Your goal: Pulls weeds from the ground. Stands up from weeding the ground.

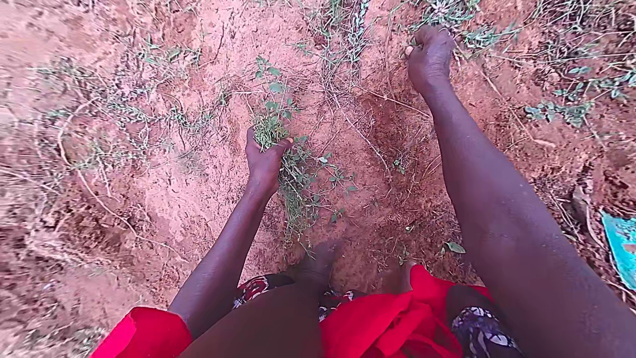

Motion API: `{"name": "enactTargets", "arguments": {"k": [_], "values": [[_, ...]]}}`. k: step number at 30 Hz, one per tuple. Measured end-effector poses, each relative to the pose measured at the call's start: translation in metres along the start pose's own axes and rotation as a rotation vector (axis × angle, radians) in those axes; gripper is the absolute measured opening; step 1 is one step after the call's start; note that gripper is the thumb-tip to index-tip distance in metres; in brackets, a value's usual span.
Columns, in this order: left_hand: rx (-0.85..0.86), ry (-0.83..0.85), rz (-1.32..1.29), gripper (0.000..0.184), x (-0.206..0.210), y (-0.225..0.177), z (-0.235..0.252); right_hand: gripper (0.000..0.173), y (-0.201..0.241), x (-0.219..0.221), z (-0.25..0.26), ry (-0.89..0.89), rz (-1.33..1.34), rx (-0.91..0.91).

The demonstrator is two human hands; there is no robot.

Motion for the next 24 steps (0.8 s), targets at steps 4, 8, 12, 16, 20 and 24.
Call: {"name": "enactTargets", "arguments": {"k": [4,8,12,16,20,24], "values": [[0.022,-0.011,-0.011,0.065,-0.004,0.005,0.003,0.03,-0.005,-0.002,-0.01,0.067,-0.035,-0.01],[0.004,-0.014,-0.006,0.065,-0.001,0.003,0.0,0.026,-0.011,0.0,-0.026,0.032,0.064,-0.052],[0.018,-0.022,-0.056,0.066,0.003,0.001,0.007,0.025,0.001,0.0,-0.05,0.008,0.166,-0.145],[0.015,-0.024,-0.051,0.068,0.002,0.002,0.007,0.024,0.012,0.007,-0.067,0.072,0.234,-0.246],[0.03,0.003,-0.053,0.069,0.007,0.002,0.006,0.026,0.016,0.006,-0.084,0.302,0.161,-0.3],[0.076,0.041,0.026,0.074,0.009,0.0,0.004,0.017,-0.005,-0.004,-0.111,0.425,0.042,-0.346]]}}
Point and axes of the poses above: each hand's wrist, its own z-axis towards the middle knuckle, its own x-axis out of the palm, y = z × x, the point moved 3 cm from there along z, towards the middle knuckle, and after that the axes turned 5 degrees about -z, right-handed, at the moved point
